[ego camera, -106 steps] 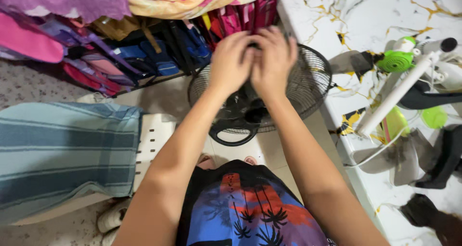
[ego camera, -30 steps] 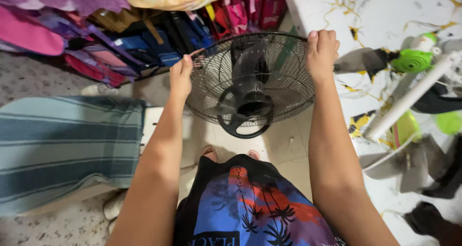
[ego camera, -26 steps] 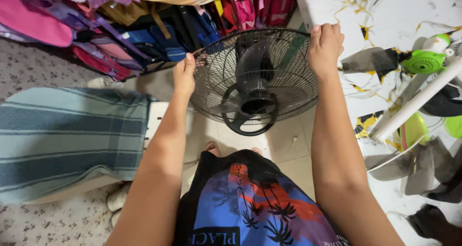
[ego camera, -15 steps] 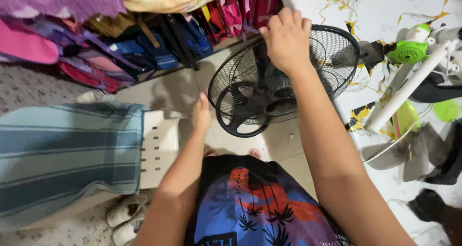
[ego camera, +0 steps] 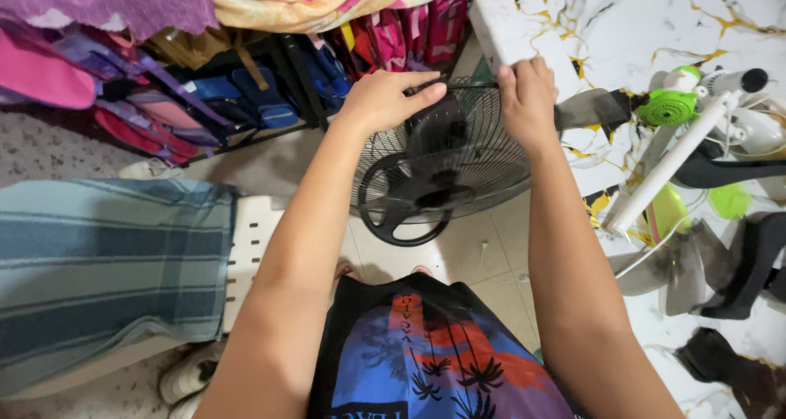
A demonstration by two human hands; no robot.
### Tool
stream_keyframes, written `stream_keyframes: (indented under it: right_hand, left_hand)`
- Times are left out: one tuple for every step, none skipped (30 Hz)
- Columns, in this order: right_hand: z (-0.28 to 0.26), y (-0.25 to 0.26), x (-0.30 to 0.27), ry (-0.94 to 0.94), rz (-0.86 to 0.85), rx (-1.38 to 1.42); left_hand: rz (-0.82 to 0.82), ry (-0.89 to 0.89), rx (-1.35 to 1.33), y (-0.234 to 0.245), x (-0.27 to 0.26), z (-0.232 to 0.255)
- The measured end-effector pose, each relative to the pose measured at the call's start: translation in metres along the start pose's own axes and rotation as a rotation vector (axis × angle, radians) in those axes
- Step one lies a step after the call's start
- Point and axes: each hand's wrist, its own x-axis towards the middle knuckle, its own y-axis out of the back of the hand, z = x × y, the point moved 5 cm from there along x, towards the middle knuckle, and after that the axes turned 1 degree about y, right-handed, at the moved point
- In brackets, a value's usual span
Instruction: The person reassembles a standing electric fan by attaching the front grille to the fan head and securing it with a central knob. They then pick up and handle several disassembled fan parts on a nearby table, including a white pole and black plastic components.
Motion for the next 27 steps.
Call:
stream_keyframes:
  right_hand:
    - [0.005, 0.002, -0.003, -0.022, -0.026, 0.084]
    - [0.008, 0.002, -0.007, -0.045, -0.052, 0.17]
    - [0.01, 0.002, -0.011, -0.089, -0.072, 0.356]
    - [0.01, 0.002, -0.017, -0.134, -0.091, 0.542]
    - [0.009, 0.002, -0.023, -0.177, -0.109, 0.728]
    - [0.009, 0.007, -0.026, -0.186, -0.087, 0.735]
    - [0.008, 0.012, -0.03, -0.194, -0.066, 0.741]
    - [0.007, 0.016, -0.031, -0.203, -0.044, 0.749]
    - [0.008, 0.019, -0.033, -0.232, -0.027, 0.761]
    - [0.008, 0.02, -0.037, -0.265, -0.01, 0.774]
    - [0.009, 0.021, -0.038, -0.298, 0.006, 0.787]
    - [0.009, 0.023, -0.039, -0.317, 0.013, 0.771]
    - [0.01, 0.024, -0.041, -0.337, 0.019, 0.755]
    - [0.009, 0.026, -0.041, -0.356, 0.028, 0.737]
    - [0.004, 0.032, -0.04, -0.268, 0.061, 0.628]
    - [-0.002, 0.037, -0.04, -0.18, 0.088, 0.519]
    - [-0.008, 0.043, -0.041, -0.094, 0.113, 0.409]
    - [-0.013, 0.045, -0.04, -0.074, 0.107, 0.349]
    - [-0.018, 0.048, -0.039, -0.054, 0.101, 0.289]
    - [-0.023, 0.052, -0.038, -0.034, 0.094, 0.229]
    - [-0.029, 0.054, -0.036, 0.007, 0.076, 0.16]
    - [-0.034, 0.057, -0.035, 0.047, 0.059, 0.091]
    - [-0.04, 0.058, -0.034, 0.087, 0.041, 0.021]
    - [-0.044, 0.059, -0.034, 0.106, 0.052, 0.023]
    - [-0.047, 0.061, -0.036, 0.126, 0.063, 0.025]
    - [-0.05, 0.06, -0.035, 0.146, 0.075, 0.028]
    - [-0.051, 0.059, -0.034, 0.144, 0.082, 0.035]
  left_hand:
    - [0.103, -0.22, -0.038, 0.005, 0.001, 0.016]
    - [0.201, -0.438, -0.076, 0.009, -0.001, 0.032]
    - [0.298, -0.657, -0.114, 0.012, -0.005, 0.045]
    - [0.253, -0.545, -0.1, 0.006, 0.001, 0.047]
    - [0.207, -0.433, -0.084, -0.001, 0.008, 0.049]
    - [0.162, -0.319, -0.069, -0.008, 0.013, 0.049]
    - [0.182, -0.327, -0.1, -0.009, 0.013, 0.051]
    - [0.201, -0.334, -0.128, -0.01, 0.012, 0.052]
    - [0.22, -0.341, -0.156, -0.01, 0.011, 0.054]
    - [0.236, -0.367, -0.152, -0.011, 0.009, 0.056]
    - [0.253, -0.392, -0.148, -0.012, 0.007, 0.058]
    - [0.27, -0.418, -0.144, -0.014, 0.006, 0.062]
    - [0.275, -0.383, -0.144, -0.016, 0.005, 0.062]
    - [0.279, -0.352, -0.144, -0.019, 0.004, 0.063]
    - [0.282, -0.32, -0.144, -0.02, 0.004, 0.064]
    - [0.289, -0.321, -0.137, -0.022, 0.003, 0.065]
    - [0.295, -0.323, -0.129, -0.023, 0.002, 0.066]
    - [0.306, -0.322, -0.119, -0.023, 0.002, 0.065]
    - [0.32, -0.331, -0.114, -0.023, 0.002, 0.066]
    - [0.334, -0.338, -0.11, -0.022, 0.002, 0.066]
    - [0.349, -0.346, -0.106, -0.022, 0.002, 0.066]
    - [0.355, -0.355, -0.11, -0.022, 0.002, 0.066]
    - [0.361, -0.364, -0.113, -0.021, 0.002, 0.066]
    - [0.37, -0.374, -0.116, -0.021, 0.003, 0.067]
    - [0.347, -0.347, -0.122, -0.021, 0.004, 0.067]
    - [0.325, -0.32, -0.127, -0.02, 0.005, 0.066]
    - [0.303, -0.293, -0.131, -0.019, 0.007, 0.065]
